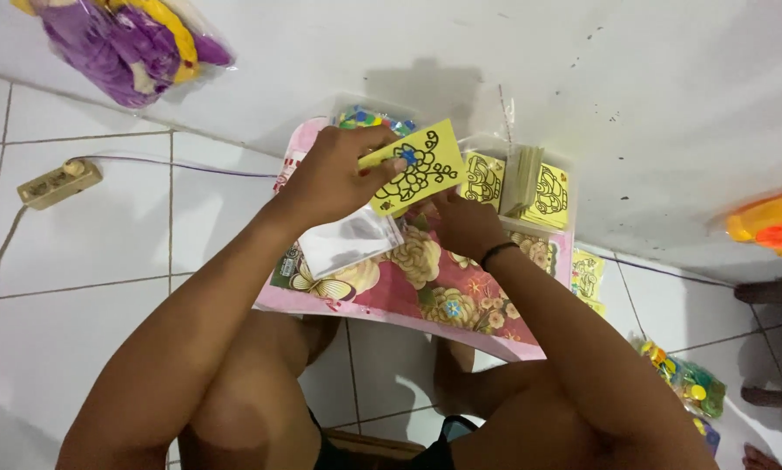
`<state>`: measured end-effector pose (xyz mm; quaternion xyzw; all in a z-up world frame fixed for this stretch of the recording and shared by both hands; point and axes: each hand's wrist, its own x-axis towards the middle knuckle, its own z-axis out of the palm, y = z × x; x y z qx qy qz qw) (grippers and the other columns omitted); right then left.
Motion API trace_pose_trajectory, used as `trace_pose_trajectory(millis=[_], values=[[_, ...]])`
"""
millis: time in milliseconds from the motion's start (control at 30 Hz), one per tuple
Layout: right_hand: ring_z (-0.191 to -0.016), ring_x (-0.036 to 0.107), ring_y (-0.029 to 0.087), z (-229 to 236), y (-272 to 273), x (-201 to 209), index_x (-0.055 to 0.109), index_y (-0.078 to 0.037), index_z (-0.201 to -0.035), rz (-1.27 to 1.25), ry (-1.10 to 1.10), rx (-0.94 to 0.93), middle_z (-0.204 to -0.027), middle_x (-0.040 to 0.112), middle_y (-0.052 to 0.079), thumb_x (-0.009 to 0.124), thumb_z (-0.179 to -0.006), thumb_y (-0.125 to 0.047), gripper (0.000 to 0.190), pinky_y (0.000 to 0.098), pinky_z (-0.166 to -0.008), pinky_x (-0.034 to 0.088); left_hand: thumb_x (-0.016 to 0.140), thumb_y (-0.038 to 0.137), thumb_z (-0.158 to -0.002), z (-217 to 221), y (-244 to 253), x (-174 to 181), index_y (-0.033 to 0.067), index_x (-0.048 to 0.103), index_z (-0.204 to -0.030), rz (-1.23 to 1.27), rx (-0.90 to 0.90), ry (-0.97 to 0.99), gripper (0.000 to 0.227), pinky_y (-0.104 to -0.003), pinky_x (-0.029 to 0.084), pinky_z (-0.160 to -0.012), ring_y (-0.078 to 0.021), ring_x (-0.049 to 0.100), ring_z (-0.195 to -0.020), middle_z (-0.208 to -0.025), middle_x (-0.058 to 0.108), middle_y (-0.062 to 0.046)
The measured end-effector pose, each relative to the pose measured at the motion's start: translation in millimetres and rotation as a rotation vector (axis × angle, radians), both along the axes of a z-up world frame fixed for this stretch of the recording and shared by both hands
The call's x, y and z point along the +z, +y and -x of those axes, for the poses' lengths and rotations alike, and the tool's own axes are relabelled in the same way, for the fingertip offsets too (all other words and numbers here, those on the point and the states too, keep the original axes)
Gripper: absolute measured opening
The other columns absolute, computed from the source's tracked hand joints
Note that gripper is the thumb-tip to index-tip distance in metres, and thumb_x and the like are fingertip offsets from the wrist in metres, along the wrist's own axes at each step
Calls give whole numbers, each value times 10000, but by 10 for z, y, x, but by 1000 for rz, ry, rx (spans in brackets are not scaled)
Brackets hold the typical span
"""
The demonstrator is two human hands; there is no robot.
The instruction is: The person places a sticker sheet and a small bag of colored items into a clear plastic bag and then places it on the floor.
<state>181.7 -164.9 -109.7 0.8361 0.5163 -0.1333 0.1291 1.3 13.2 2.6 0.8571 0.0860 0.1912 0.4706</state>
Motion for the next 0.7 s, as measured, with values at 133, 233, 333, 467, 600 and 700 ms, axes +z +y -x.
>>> trace_pose_trajectory(millis=[133,233,333,467,600,700], values=[[-1063,705,382,-105,120,-120,533,-190,-1297,-43,31,-48,-1227,661,109,524,-954,-386,396,595,-851,579,635,72,-969,45,-15,90,67,725,-1140,1,-9,15,194,-340,524,-660,-294,692,-613,-806,738,-190],[-1061,720,359,22,187,80,686,-131,-1160,-52,43,-65,-1086,721,110,439,-1033,-372,368,537,-878,581,629,73,-974,69,-7,92,45,722,-1153,21,-21,25,204,-347,524,-666,-296,698,-625,-807,732,-198],[-1002,734,350,-66,230,-47,731,-119,-1090,-49,-32,-9,-994,745,96,546,-1002,-317,285,540,-834,598,631,81,-980,81,16,88,40,719,-1161,5,-18,27,206,-360,531,-671,-306,711,-638,-805,728,-193],[-859,756,336,-240,261,-292,760,-190,-979,-124,-158,41,-829,739,48,554,-994,-361,268,528,-735,614,625,69,-976,127,23,116,31,715,-1159,21,-23,31,207,-373,515,-672,-311,711,-659,-812,724,-199],[-749,755,339,-434,237,-570,705,-144,-849,-215,-244,83,-684,677,43,580,-926,-211,161,528,-666,610,621,55,-971,172,25,123,28,715,-1132,14,-35,-11,188,-378,487,-655,-297,685,-646,-770,713,-199],[-743,748,351,-403,248,-468,688,-116,-858,-257,-218,88,-682,646,40,584,-923,-209,153,550,-650,600,625,51,-964,178,25,122,30,715,-1118,15,-35,-12,180,-382,489,-653,-300,684,-636,-769,719,-197]])
